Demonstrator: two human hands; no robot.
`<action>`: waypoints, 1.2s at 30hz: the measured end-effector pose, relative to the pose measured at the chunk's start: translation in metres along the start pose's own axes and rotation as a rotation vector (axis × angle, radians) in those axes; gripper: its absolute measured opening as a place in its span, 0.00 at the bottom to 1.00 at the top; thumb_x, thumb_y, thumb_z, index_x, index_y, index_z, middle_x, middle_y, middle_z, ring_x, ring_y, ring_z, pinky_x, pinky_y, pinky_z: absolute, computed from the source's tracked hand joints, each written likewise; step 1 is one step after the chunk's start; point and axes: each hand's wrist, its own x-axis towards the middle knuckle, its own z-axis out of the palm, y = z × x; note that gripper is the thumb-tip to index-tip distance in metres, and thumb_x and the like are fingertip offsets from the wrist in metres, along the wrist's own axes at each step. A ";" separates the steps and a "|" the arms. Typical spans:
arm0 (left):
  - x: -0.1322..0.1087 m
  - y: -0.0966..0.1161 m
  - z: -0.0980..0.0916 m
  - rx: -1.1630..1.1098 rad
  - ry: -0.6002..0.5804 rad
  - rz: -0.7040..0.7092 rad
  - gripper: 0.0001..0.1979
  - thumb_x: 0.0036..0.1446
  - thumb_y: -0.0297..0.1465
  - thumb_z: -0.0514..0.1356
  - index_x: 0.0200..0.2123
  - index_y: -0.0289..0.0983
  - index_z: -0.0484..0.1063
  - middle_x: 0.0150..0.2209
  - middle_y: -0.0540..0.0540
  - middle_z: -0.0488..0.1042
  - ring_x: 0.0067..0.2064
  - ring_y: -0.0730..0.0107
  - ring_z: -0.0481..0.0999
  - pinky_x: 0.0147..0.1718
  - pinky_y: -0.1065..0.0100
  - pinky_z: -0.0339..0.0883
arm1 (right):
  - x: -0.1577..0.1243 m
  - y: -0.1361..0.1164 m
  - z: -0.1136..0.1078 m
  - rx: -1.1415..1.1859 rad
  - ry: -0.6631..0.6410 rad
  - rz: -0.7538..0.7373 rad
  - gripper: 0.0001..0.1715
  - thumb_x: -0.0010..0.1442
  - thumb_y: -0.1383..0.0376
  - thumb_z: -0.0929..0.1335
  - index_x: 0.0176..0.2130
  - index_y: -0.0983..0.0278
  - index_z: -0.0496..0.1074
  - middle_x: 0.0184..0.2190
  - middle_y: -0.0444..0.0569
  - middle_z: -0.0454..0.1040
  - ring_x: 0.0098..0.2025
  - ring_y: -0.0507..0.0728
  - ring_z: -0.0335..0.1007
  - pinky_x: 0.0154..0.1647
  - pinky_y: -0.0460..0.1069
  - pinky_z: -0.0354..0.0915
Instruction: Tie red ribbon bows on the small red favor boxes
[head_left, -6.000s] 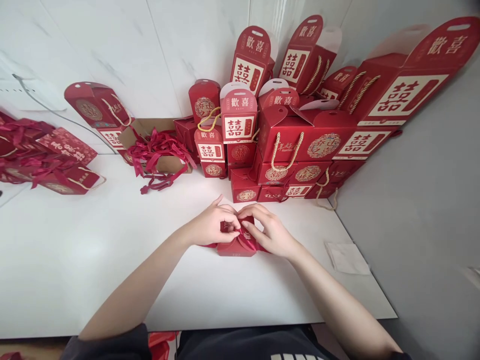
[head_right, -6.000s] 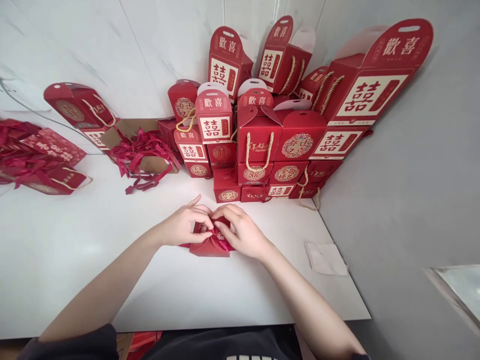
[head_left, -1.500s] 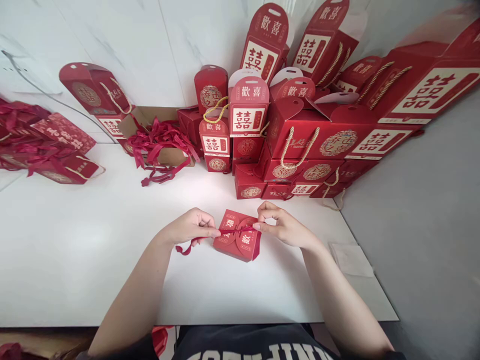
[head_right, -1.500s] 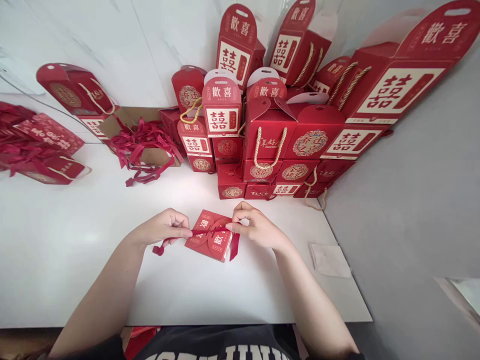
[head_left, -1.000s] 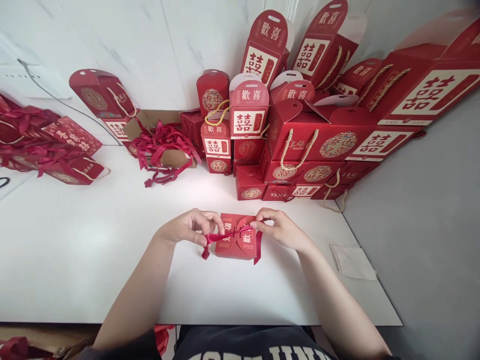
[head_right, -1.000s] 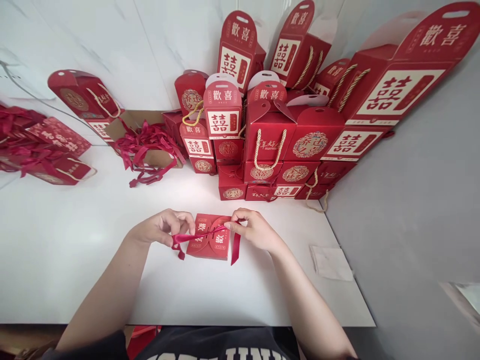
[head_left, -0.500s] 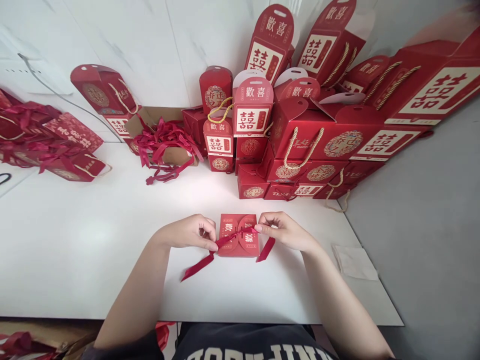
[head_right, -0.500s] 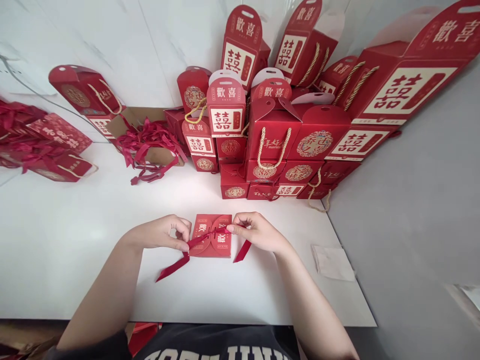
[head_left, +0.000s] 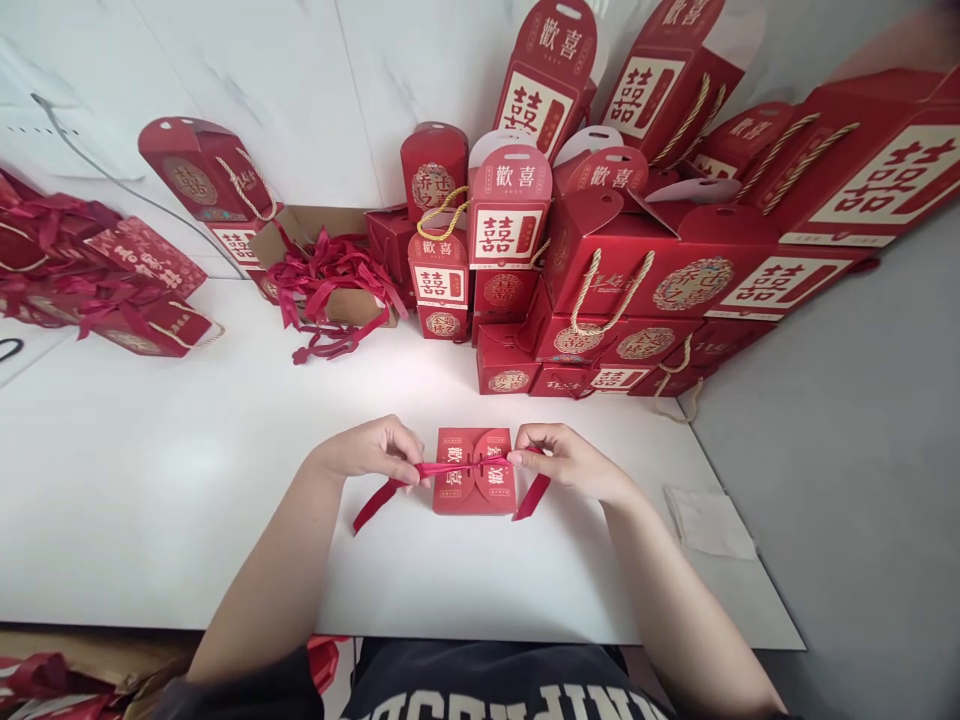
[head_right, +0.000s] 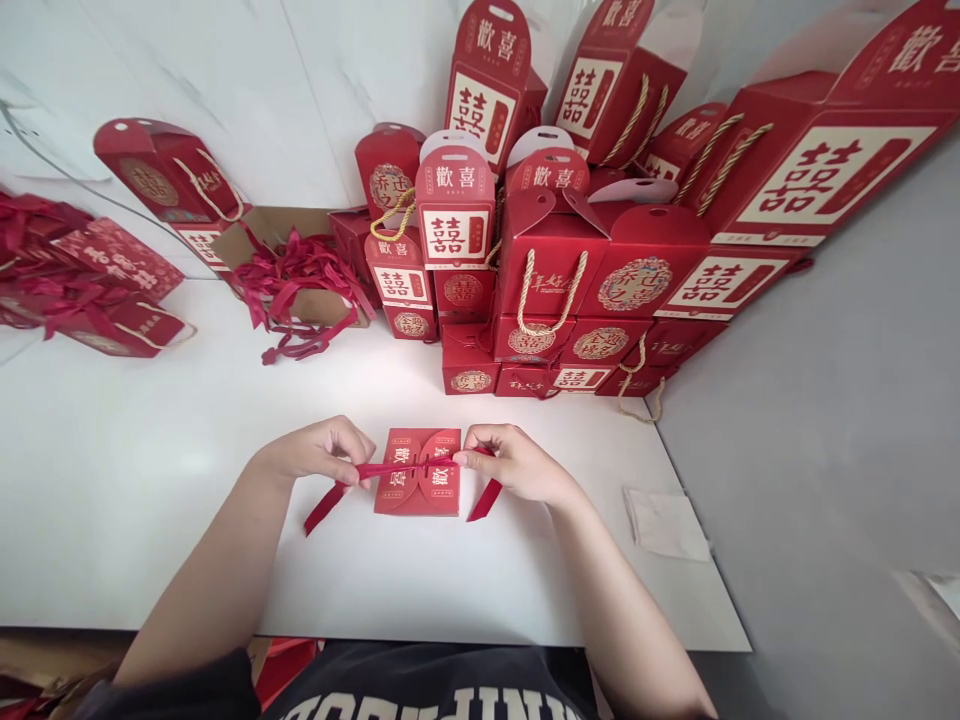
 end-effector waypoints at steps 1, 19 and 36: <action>0.003 0.000 0.002 0.010 0.056 0.091 0.08 0.50 0.36 0.69 0.28 0.37 0.82 0.31 0.43 0.77 0.31 0.70 0.73 0.33 0.68 0.69 | 0.000 0.000 0.000 0.001 -0.006 -0.004 0.22 0.61 0.52 0.68 0.26 0.64 0.63 0.24 0.40 0.58 0.28 0.50 0.52 0.30 0.46 0.51; 0.035 0.018 0.026 0.279 0.432 0.251 0.07 0.55 0.36 0.65 0.29 0.42 0.83 0.38 0.45 0.81 0.48 0.63 0.76 0.67 0.51 0.24 | 0.014 -0.002 -0.005 0.072 -0.026 -0.058 0.21 0.60 0.50 0.68 0.28 0.65 0.70 0.24 0.41 0.61 0.28 0.50 0.55 0.31 0.47 0.54; 0.033 0.022 0.033 0.365 0.403 0.189 0.09 0.53 0.38 0.66 0.35 0.40 0.80 0.43 0.47 0.80 0.47 0.63 0.77 0.68 0.50 0.26 | 0.019 -0.038 0.031 -0.337 0.115 -0.374 0.16 0.67 0.65 0.62 0.50 0.56 0.76 0.38 0.48 0.78 0.37 0.55 0.72 0.44 0.52 0.63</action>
